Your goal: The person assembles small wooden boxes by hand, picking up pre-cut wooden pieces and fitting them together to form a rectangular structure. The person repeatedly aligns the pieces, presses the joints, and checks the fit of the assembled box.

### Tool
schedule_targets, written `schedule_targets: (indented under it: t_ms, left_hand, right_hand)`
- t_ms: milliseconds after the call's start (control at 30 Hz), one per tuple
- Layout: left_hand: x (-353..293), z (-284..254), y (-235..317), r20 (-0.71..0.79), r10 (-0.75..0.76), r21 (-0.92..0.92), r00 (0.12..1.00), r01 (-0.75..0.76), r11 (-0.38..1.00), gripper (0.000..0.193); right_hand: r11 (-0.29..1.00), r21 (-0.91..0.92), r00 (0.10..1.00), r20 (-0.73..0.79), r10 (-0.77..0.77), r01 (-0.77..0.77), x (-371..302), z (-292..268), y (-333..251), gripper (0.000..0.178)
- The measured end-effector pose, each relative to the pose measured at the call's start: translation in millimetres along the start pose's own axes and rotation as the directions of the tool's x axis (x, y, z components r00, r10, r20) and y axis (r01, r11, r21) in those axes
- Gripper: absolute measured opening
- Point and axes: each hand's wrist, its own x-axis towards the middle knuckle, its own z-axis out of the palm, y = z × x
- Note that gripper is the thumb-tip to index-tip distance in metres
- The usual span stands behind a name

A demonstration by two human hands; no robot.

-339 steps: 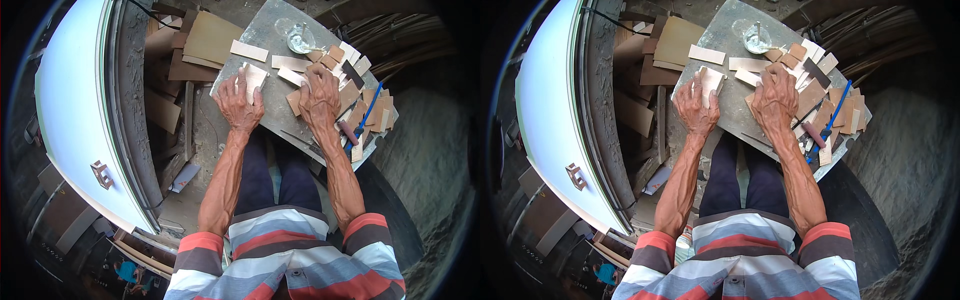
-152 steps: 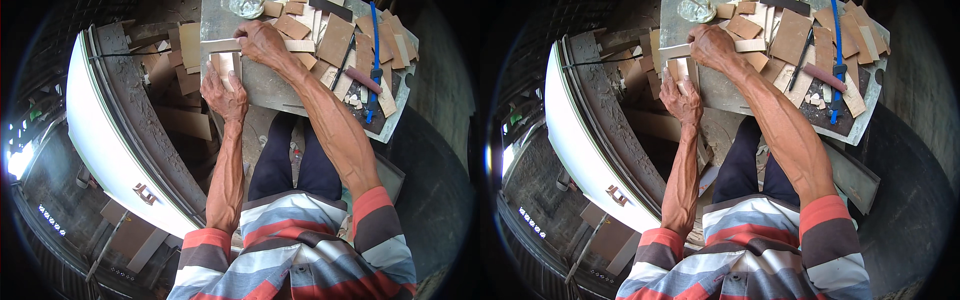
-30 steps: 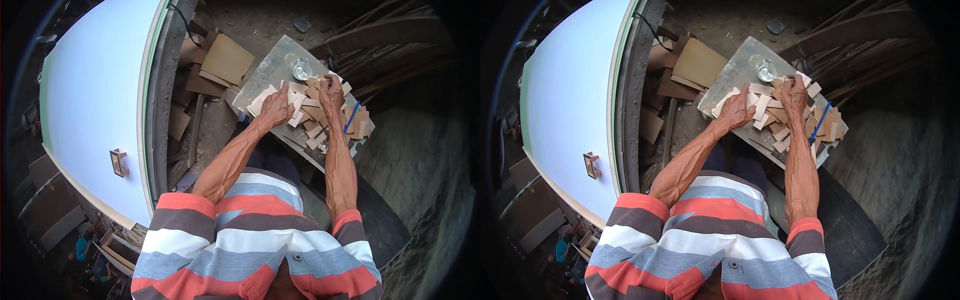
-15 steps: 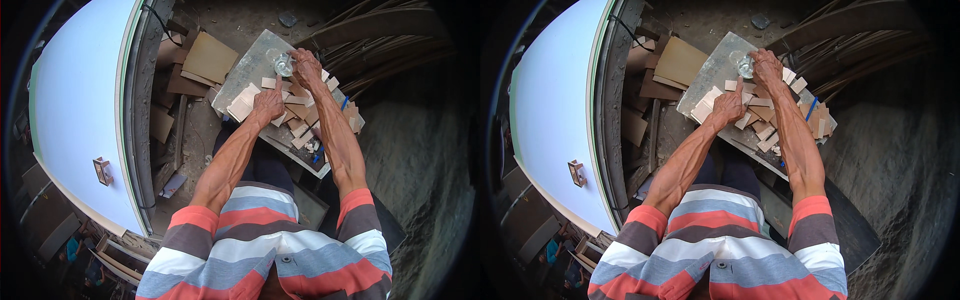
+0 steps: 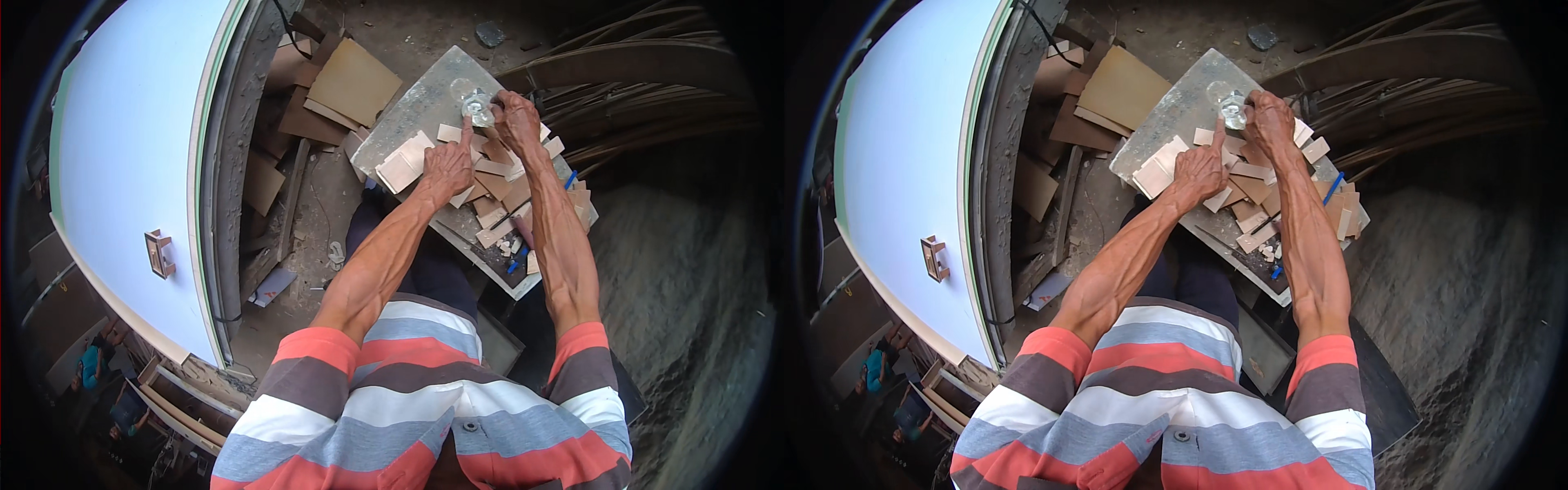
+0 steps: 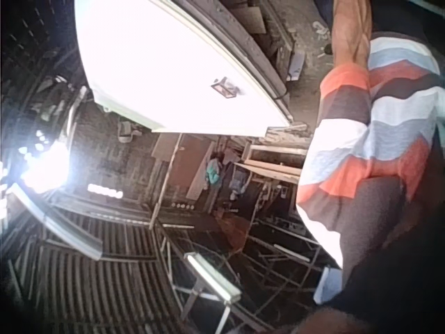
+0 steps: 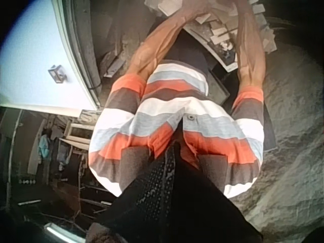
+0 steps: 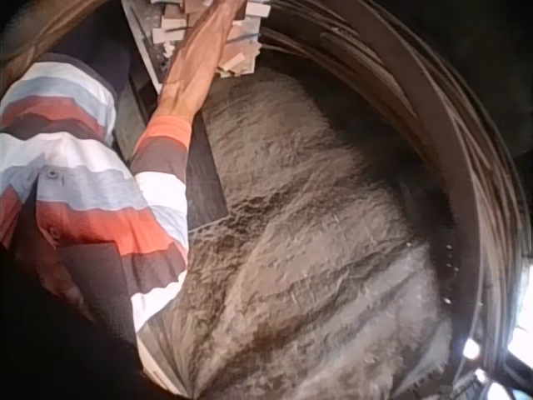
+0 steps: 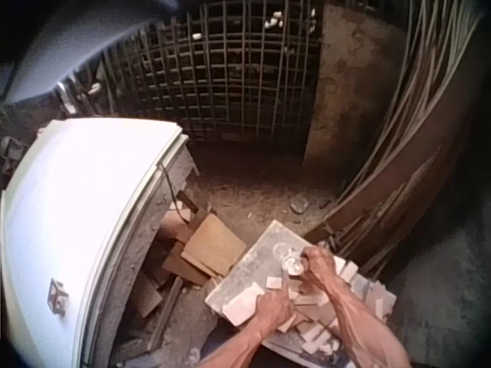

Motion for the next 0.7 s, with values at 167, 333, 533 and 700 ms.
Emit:
schedule_targets:
  t_ms: [167,333,533,700]
  left_hand:
    - [3.0,7.1,-2.3,-0.038,0.021,0.026,0.999,-0.02,0.999,0.094]
    - [3.6,5.4,-0.1,-0.011,0.001,0.025,1.0,-0.001,1.0,0.093]
    - [3.8,2.8,1.4,-0.012,0.015,0.044,1.0,-0.014,0.999,0.091]
    - [4.8,0.6,4.6,0.025,-0.012,0.007,1.0,0.012,1.0,0.089]
  right_hand:
    - [0.988,0.051,0.99,-0.007,0.143,-0.143,-1.2,-3.7,-0.2,0.021]
    - [0.999,-0.036,0.981,-0.19,0.03,-0.038,-2.8,5.0,8.0,0.023]
    - [0.991,0.06,0.976,-0.176,0.131,-0.122,-6.8,12.7,8.5,0.022]
    - [0.989,0.096,0.967,-0.217,0.131,-0.112,-9.5,15.8,10.2,0.021]
